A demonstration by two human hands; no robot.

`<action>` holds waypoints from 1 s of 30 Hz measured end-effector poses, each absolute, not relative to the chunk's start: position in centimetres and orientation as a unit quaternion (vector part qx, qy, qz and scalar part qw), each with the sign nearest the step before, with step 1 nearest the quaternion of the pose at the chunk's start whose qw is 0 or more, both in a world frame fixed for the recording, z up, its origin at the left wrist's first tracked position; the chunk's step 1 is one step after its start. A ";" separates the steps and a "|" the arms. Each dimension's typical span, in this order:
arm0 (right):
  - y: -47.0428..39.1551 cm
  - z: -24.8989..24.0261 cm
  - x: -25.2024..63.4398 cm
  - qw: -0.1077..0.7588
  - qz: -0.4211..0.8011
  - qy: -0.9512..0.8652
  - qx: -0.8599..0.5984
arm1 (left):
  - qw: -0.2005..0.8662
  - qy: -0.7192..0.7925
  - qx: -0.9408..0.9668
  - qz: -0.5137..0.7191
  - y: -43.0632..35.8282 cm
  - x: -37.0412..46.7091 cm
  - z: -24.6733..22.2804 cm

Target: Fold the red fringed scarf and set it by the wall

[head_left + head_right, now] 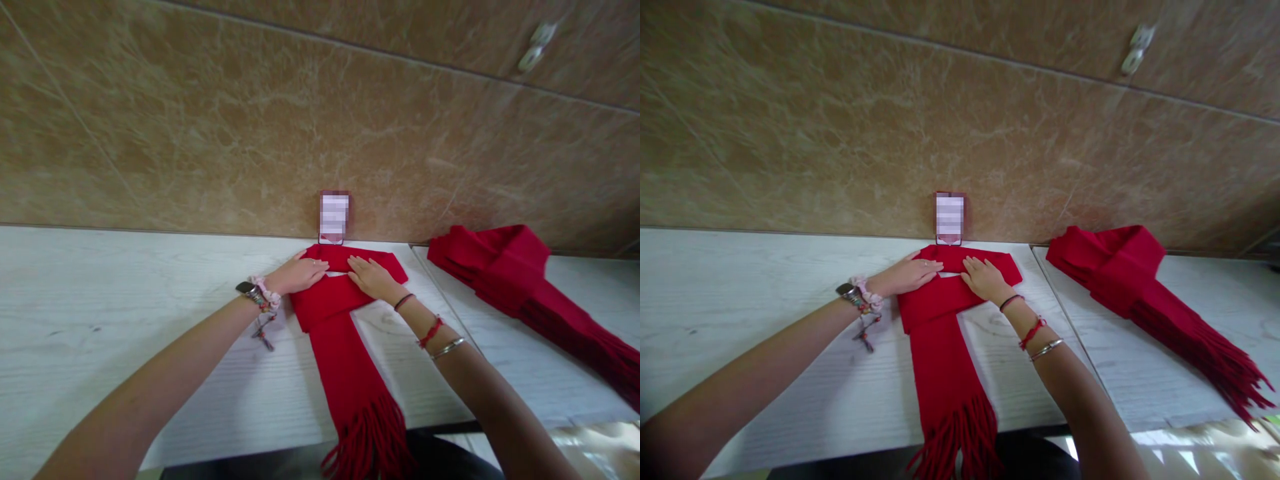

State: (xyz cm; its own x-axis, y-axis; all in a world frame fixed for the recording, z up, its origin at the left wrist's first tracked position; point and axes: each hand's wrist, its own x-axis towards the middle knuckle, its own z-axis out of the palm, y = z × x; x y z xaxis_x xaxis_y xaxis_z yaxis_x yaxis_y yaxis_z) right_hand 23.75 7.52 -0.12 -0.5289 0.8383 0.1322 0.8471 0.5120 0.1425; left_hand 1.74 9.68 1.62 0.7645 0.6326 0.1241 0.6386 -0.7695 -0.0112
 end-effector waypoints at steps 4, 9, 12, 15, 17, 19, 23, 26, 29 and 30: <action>7.5 -0.2 25.0 0.022 -0.123 -0.858 -0.499 | 0.056 -0.316 -0.944 -0.077 9.8 1.6 1.8; 8.3 -0.1 24.4 0.034 -0.114 -0.863 -0.491 | 0.104 -0.349 -0.925 -0.110 11.4 2.3 1.7; 8.9 0.1 24.0 0.003 -0.097 -0.855 -0.509 | 0.122 -0.371 -0.916 -0.094 12.0 2.5 1.5; 9.3 0.5 23.3 0.016 -0.109 -0.851 -0.514 | 0.138 -0.347 -0.924 -0.080 12.0 2.9 1.7; 9.6 0.7 22.6 0.016 -0.104 -0.859 -0.501 | 0.120 -0.312 -0.940 -0.066 11.8 2.8 1.9; 9.7 0.7 22.3 -0.008 -0.076 -0.863 -0.499 | 0.080 -0.295 -0.951 -0.046 11.7 2.3 2.0; 9.5 0.6 22.9 -0.037 -0.048 -0.830 -0.555 | 0.027 -0.324 -0.946 -0.009 11.5 0.9 2.2; 9.3 1.0 23.5 -0.018 -0.072 -0.821 -0.566 | 0.042 -0.310 -0.950 -0.011 11.7 0.7 2.4; 9.1 1.1 23.9 0.027 -0.108 -0.829 -0.548 | 0.058 -0.337 -0.937 -0.070 12.3 1.2 2.0; 9.1 0.9 24.1 0.034 -0.111 -0.828 -0.548 | 0.054 -0.356 -0.929 -0.080 12.5 1.3 1.7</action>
State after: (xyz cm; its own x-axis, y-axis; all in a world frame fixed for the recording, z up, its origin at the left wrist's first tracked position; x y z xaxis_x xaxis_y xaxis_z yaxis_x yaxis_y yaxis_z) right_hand 24.12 9.07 0.93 -0.3965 0.9005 0.1786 0.9157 0.3741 0.1468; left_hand 1.30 12.55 1.74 0.7336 0.6534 0.1870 0.6708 -0.7403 -0.0444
